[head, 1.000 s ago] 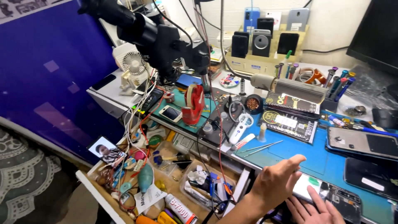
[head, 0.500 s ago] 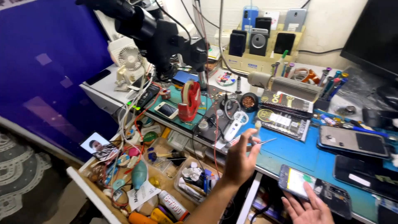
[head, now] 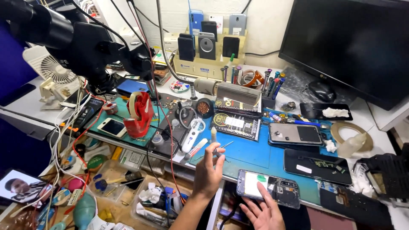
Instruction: Applying a substance to the internal components of a smartphone using a syringe
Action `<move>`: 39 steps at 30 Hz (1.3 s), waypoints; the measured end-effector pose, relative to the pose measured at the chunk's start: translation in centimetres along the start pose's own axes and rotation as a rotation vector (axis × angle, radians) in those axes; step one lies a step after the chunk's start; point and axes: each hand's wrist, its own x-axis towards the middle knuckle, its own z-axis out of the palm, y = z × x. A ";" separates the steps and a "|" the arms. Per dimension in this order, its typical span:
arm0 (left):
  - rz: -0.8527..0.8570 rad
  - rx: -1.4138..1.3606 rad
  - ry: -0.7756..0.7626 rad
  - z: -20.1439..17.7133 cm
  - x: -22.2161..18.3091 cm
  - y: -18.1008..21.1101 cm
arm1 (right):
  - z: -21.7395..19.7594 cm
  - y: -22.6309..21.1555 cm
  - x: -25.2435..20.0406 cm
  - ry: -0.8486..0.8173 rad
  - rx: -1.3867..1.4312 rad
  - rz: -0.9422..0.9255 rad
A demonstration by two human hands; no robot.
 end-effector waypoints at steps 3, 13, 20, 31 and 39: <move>0.004 0.010 -0.025 0.8 0.3 -0.5 | -0.3 0.1 0.4 -0.029 -0.008 -0.011; 0.052 0.100 -0.071 1.7 0.5 -1.3 | -1.0 0.3 1.7 -0.048 0.032 0.024; 0.008 0.024 -0.046 1.9 0.8 -0.8 | -1.4 0.3 2.1 -0.057 0.048 0.051; -0.422 -0.502 0.080 0.2 -3.6 6.3 | -0.7 0.7 0.9 -0.004 0.028 -0.053; -0.415 -0.575 0.153 1.9 -6.5 7.3 | -3.2 2.7 4.3 -0.067 0.074 -0.154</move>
